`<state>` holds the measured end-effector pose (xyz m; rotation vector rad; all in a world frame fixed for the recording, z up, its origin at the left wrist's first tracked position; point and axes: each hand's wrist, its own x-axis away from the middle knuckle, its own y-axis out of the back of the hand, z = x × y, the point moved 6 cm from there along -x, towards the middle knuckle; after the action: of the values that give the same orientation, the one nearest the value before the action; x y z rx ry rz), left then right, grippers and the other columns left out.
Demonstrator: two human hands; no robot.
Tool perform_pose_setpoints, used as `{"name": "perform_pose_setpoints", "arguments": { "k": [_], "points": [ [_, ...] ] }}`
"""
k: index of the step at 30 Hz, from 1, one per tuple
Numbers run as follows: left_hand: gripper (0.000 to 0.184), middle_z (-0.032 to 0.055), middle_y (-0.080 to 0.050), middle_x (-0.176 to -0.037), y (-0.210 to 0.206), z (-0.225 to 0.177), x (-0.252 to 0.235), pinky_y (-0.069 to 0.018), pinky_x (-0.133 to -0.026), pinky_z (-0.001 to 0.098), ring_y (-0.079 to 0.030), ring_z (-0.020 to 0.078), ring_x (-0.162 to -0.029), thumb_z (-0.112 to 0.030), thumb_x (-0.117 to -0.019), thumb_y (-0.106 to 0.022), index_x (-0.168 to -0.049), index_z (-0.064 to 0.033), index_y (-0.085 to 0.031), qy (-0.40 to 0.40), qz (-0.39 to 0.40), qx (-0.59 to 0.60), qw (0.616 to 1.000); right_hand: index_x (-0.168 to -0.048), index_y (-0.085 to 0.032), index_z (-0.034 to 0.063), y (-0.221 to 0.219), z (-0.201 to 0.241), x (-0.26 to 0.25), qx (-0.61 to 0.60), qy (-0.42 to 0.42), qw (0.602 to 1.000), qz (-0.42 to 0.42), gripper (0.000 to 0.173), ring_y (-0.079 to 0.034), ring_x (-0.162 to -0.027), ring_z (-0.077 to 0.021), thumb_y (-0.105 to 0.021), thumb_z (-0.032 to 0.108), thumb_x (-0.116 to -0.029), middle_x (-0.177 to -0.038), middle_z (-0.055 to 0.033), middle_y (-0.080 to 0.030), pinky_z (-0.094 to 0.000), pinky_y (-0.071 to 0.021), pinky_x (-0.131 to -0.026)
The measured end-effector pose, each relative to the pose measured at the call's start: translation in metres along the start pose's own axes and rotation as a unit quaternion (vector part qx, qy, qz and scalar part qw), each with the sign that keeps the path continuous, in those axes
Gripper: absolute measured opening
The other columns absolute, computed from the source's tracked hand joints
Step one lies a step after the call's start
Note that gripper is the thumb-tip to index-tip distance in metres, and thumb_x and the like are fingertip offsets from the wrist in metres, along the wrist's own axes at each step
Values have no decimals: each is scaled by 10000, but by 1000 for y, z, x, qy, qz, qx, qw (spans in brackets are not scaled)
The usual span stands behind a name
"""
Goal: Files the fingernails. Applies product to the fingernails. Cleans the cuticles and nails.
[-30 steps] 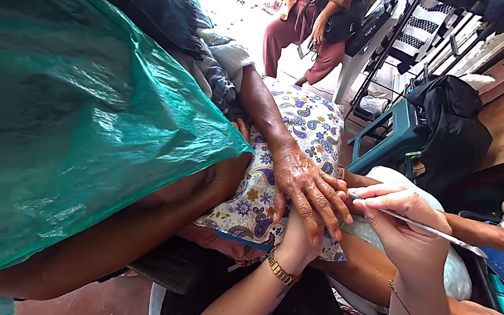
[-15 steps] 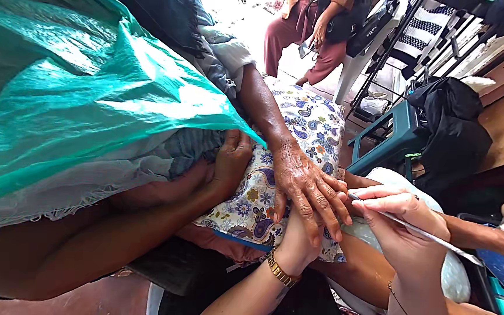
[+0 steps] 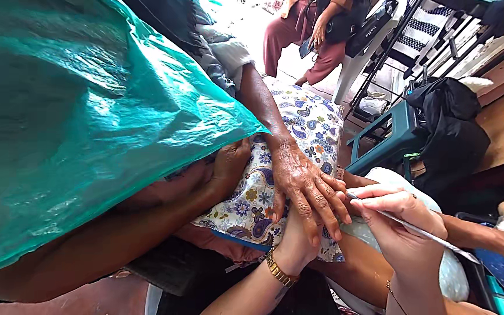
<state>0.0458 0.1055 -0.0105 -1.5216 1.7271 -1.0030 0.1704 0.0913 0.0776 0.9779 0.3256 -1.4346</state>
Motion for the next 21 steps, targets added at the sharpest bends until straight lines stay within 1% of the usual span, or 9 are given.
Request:
{"name": "perform_pose_setpoints", "arguments": {
  "k": [3,7,10,12,14,17,19,21],
  "points": [
    [212,59,-723,-917,0,0,0,-583,-795,242,-707,109,-833,55,-1011,-428,-1107,3,-610,3,6,-5,1000,-935,-710,103,3,-2,-1,-25,-7,1000,8,101,-740,-942,-119,-747,26,-883,-966,-17,-748,-231,-629,-824],
    [217,49,-728,-882,0,0,1,-588,-780,240,-712,102,-799,58,-1016,-415,-1093,1,-611,11,-12,-5,1000,-917,-715,84,0,-1,0,-5,-1,1000,-3,80,-725,-945,-92,-740,18,-878,-967,-21,-749,-194,-605,-824],
    [227,64,-717,-879,0,0,1,-586,-750,234,-702,106,-779,69,-1017,-398,-1099,8,-602,10,-28,6,1000,-941,-715,106,4,-3,-1,-24,-11,1000,4,103,-737,-919,-100,-751,30,-882,-971,-14,-750,-206,-624,-788],
    [225,64,-720,-894,-1,-1,1,-588,-770,233,-705,105,-800,71,-1015,-407,-1093,5,-608,2,-19,8,1000,-934,-716,106,3,-2,-1,-16,-9,1000,4,101,-737,-930,-112,-748,28,-877,-963,-15,-749,-223,-624,-815],
    [228,56,-725,-916,0,0,1,-586,-797,238,-712,102,-834,70,-1010,-406,-1103,-2,-601,2,-16,6,1000,-919,-717,85,0,-1,0,-2,-3,1000,-3,84,-724,-940,-98,-741,17,-875,-962,-23,-747,-199,-605,-824],
    [222,57,-717,-892,0,1,3,-586,-771,235,-705,106,-799,72,-1015,-409,-1088,-4,-604,11,-31,8,999,-934,-716,101,3,-2,-1,-20,-7,1000,1,99,-728,-911,-90,-753,28,-878,-969,-15,-750,-189,-610,-785],
    [229,54,-716,-879,-1,0,3,-584,-767,230,-701,100,-787,75,-1011,-401,-1073,-8,-605,10,-31,9,999,-924,-716,99,3,-1,-2,-18,-5,1000,5,99,-731,-920,-99,-753,23,-871,-960,-18,-750,-199,-612,-804],
    [222,55,-714,-885,0,0,3,-584,-766,233,-702,104,-793,84,-1006,-412,-1088,-6,-598,13,-36,8,999,-917,-711,92,1,1,-1,0,-3,1000,5,88,-719,-947,-89,-741,22,-874,-958,-14,-745,-191,-597,-834]
  ]
}}
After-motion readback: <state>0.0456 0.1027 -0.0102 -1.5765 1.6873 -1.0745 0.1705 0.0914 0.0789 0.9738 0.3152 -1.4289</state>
